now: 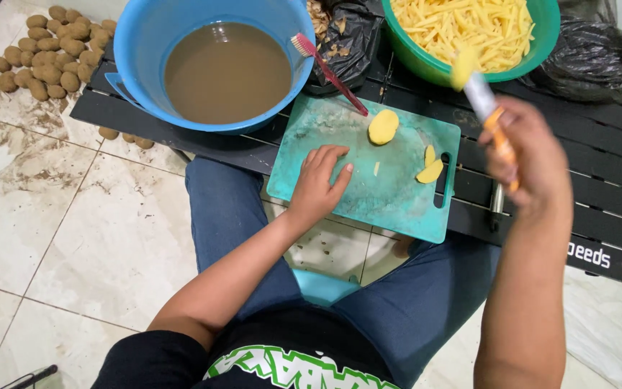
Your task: Slicing potatoes into thin strips for french fries on a cutting board
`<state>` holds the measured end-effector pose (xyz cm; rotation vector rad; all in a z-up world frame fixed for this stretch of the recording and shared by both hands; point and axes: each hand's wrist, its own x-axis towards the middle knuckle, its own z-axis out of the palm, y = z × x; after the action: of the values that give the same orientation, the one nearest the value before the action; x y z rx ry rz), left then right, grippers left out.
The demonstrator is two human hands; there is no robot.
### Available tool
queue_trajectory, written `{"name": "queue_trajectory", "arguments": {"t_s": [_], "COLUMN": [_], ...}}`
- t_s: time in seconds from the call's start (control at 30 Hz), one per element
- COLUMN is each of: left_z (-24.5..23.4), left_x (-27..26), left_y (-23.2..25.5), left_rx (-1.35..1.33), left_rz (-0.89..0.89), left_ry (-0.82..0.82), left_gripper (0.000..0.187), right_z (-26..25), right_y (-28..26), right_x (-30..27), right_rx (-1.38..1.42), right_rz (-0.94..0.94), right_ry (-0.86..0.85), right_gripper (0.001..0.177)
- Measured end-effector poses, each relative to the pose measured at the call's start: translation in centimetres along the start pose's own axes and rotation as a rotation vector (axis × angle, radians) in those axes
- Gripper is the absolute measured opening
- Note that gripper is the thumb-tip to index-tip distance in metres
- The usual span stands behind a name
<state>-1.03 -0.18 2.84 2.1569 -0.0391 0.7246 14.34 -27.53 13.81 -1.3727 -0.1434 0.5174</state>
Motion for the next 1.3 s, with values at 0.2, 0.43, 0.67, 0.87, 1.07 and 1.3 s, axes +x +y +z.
{"name": "queue_trajectory", "arguments": {"t_s": [0.2, 0.43, 0.67, 0.87, 1.07, 1.3], "left_z": [0.1, 0.6, 0.8, 3.0, 6.5, 7.4], "left_x": [-0.1, -0.5, -0.4, 1.1, 3.1, 4.1], "left_y": [-0.1, -1.6, -1.5, -1.1, -0.6, -0.6], "left_rx": [0.025, 0.028, 0.08, 0.324, 0.41, 0.559], "left_rz": [-0.022, -0.006, -0.043, -0.038, 0.109, 0.255], "left_ry": [-0.023, -0.048, -0.126, -0.255, -0.244, -0.228], "left_gripper": [0.033, 0.031, 0.029, 0.026, 0.017, 0.016], "right_z": [1.4, 2.1, 0.5, 3.3, 4.8, 5.8], "right_y": [-1.4, 3.3, 6.0, 10.0, 12.8, 14.9], "right_x": [5.8, 6.2, 4.3, -2.6, -5.8, -6.1], "right_rx": [-0.399, -1.396, -0.89, -0.426, -0.279, -0.23], "right_rz": [-0.335, -0.528, -0.776, -0.584, -0.509, -0.474], "right_ry": [0.389, 0.298, 0.234, 0.28, 0.449, 0.509], "right_gripper": [0.03, 0.032, 0.034, 0.038, 0.035, 0.034]}}
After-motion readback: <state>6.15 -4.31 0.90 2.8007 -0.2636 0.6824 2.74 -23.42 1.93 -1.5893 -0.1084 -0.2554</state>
